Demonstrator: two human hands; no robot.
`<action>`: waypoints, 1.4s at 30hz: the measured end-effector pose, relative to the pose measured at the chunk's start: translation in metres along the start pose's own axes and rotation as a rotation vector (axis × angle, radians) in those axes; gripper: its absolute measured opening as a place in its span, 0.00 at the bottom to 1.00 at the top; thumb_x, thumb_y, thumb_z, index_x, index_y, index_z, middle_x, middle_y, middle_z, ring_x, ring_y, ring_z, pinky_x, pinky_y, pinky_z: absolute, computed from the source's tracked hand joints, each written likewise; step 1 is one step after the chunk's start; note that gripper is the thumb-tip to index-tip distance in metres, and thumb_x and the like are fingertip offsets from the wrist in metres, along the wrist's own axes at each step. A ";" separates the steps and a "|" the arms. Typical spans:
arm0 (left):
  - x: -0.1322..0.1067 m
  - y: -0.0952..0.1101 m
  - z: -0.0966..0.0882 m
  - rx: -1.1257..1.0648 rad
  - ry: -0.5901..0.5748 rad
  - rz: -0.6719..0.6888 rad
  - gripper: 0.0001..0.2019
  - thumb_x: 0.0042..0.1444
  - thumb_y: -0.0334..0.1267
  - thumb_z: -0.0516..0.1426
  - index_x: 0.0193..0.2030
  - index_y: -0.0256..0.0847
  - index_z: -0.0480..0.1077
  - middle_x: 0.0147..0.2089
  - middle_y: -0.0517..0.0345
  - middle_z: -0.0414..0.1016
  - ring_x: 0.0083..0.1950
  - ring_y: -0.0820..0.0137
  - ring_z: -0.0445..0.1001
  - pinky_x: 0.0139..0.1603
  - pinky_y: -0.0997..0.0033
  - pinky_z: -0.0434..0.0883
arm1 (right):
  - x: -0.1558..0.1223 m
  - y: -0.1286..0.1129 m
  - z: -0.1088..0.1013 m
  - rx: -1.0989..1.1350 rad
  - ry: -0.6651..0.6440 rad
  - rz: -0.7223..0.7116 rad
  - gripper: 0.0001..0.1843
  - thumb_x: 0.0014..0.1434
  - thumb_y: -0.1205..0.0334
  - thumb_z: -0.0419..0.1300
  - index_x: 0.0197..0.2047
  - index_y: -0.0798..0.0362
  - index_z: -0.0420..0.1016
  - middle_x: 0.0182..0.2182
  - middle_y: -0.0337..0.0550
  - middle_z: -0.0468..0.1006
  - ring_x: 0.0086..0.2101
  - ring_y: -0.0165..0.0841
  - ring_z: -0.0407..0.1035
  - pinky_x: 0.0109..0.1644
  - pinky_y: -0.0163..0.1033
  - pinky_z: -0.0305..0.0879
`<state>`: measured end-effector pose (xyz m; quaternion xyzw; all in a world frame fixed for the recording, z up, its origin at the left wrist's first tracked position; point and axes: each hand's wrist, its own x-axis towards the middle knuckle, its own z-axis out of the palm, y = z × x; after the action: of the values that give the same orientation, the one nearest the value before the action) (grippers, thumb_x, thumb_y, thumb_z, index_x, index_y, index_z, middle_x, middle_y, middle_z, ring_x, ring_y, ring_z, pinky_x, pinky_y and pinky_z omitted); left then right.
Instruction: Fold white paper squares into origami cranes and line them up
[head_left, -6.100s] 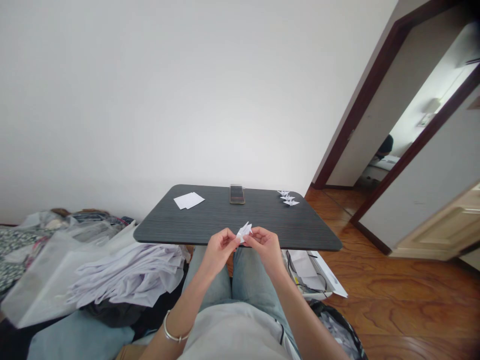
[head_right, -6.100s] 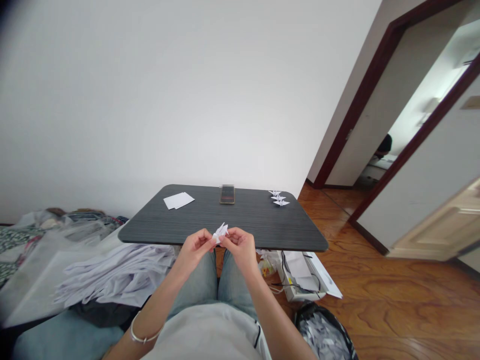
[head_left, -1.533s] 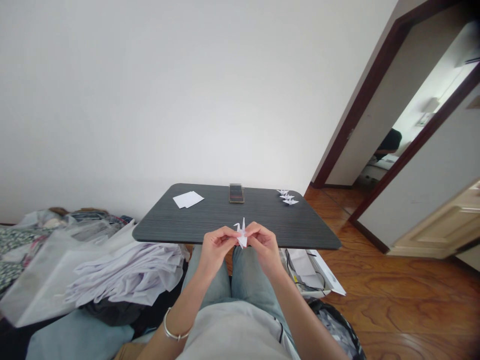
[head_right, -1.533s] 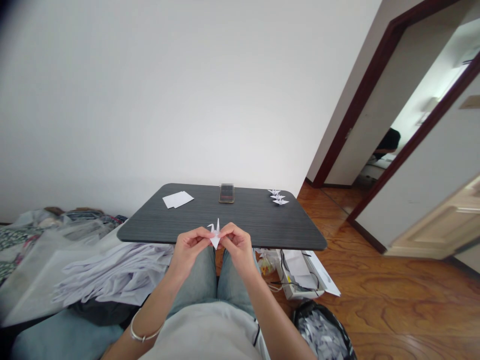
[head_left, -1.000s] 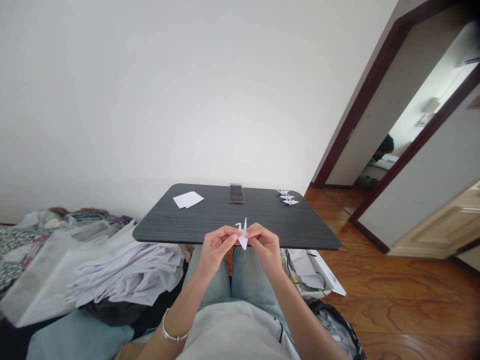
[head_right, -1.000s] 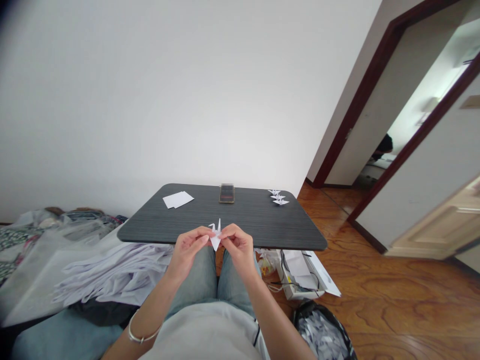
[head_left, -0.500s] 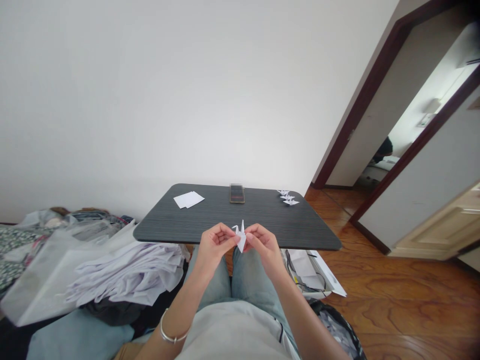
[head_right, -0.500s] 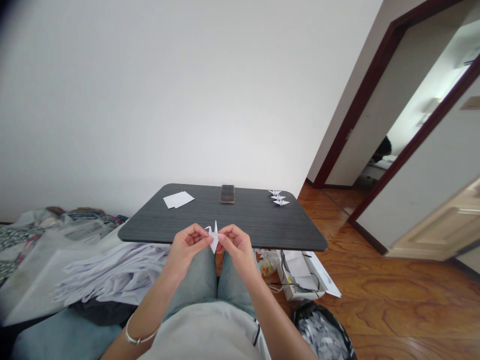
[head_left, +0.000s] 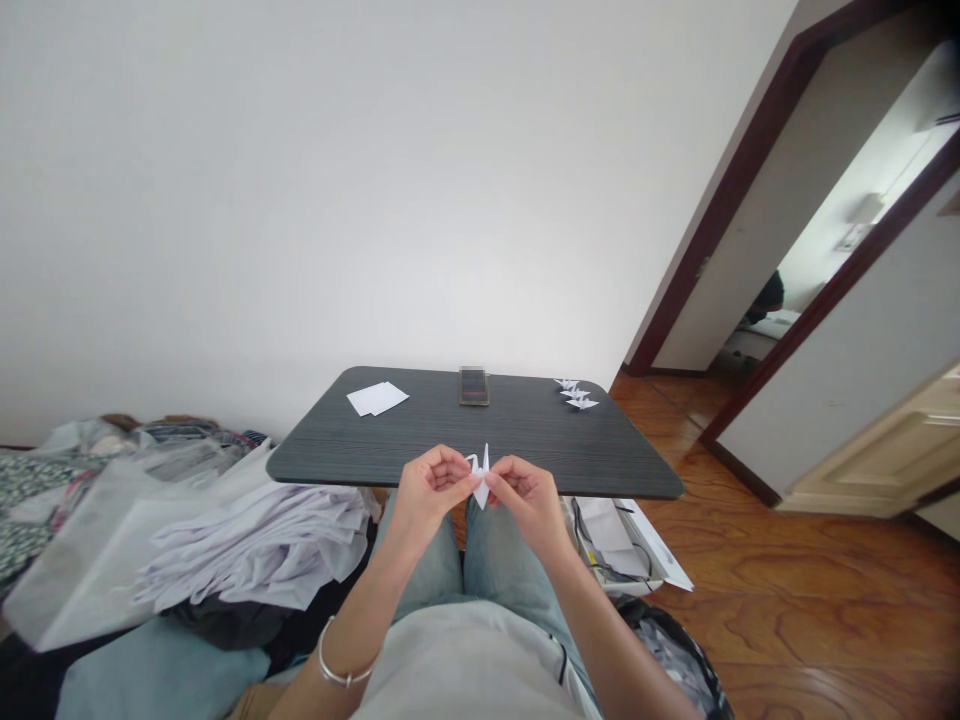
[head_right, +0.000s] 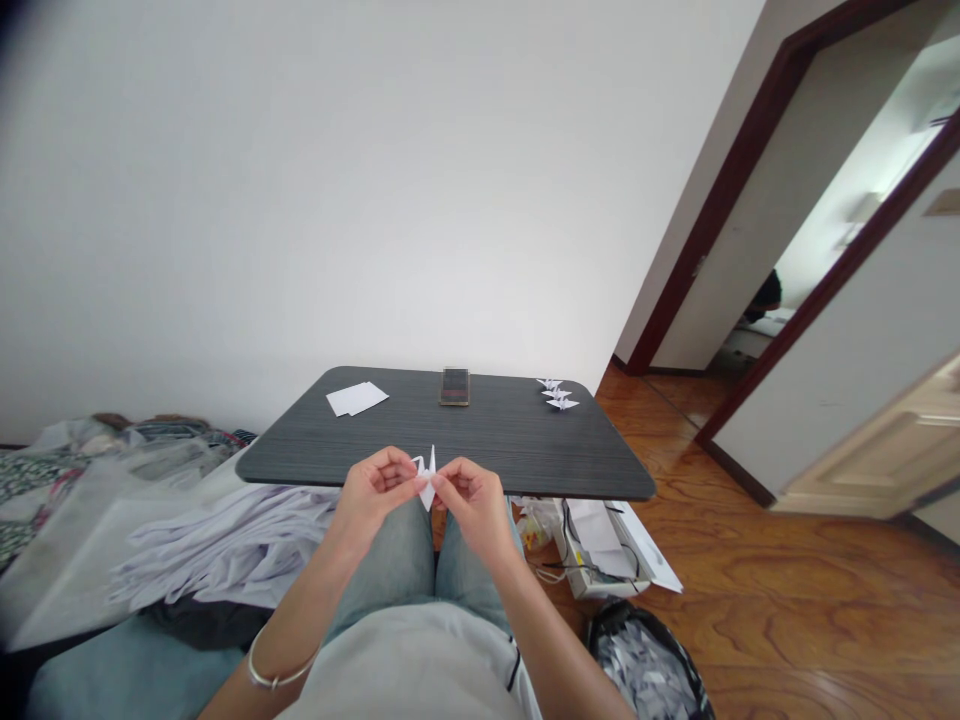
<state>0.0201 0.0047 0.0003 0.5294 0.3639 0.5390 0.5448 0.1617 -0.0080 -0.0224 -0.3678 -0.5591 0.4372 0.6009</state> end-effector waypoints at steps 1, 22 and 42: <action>0.000 0.000 0.000 -0.007 -0.004 0.000 0.13 0.37 0.37 0.66 0.24 0.37 0.66 0.22 0.64 0.70 0.23 0.77 0.69 0.26 0.79 0.66 | 0.000 0.001 0.000 -0.009 0.004 -0.008 0.12 0.52 0.55 0.62 0.24 0.53 0.71 0.18 0.36 0.70 0.20 0.27 0.64 0.24 0.32 0.63; 0.003 -0.029 0.000 0.097 -0.073 0.138 0.07 0.50 0.36 0.59 0.35 0.36 0.73 0.32 0.54 0.77 0.31 0.70 0.74 0.33 0.73 0.70 | 0.008 0.008 -0.002 0.230 -0.013 0.160 0.12 0.51 0.54 0.62 0.28 0.54 0.69 0.15 0.32 0.69 0.15 0.23 0.60 0.18 0.27 0.56; 0.014 -0.034 -0.014 -0.203 -0.143 -0.258 0.18 0.52 0.50 0.55 0.35 0.34 0.71 0.31 0.52 0.74 0.29 0.72 0.70 0.24 0.77 0.63 | 0.004 0.009 -0.012 0.219 -0.186 0.235 0.13 0.52 0.55 0.61 0.23 0.55 0.70 0.14 0.32 0.64 0.14 0.22 0.53 0.18 0.29 0.49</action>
<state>0.0155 0.0257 -0.0328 0.4578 0.3329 0.4595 0.6845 0.1726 -0.0003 -0.0309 -0.3211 -0.5143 0.5948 0.5279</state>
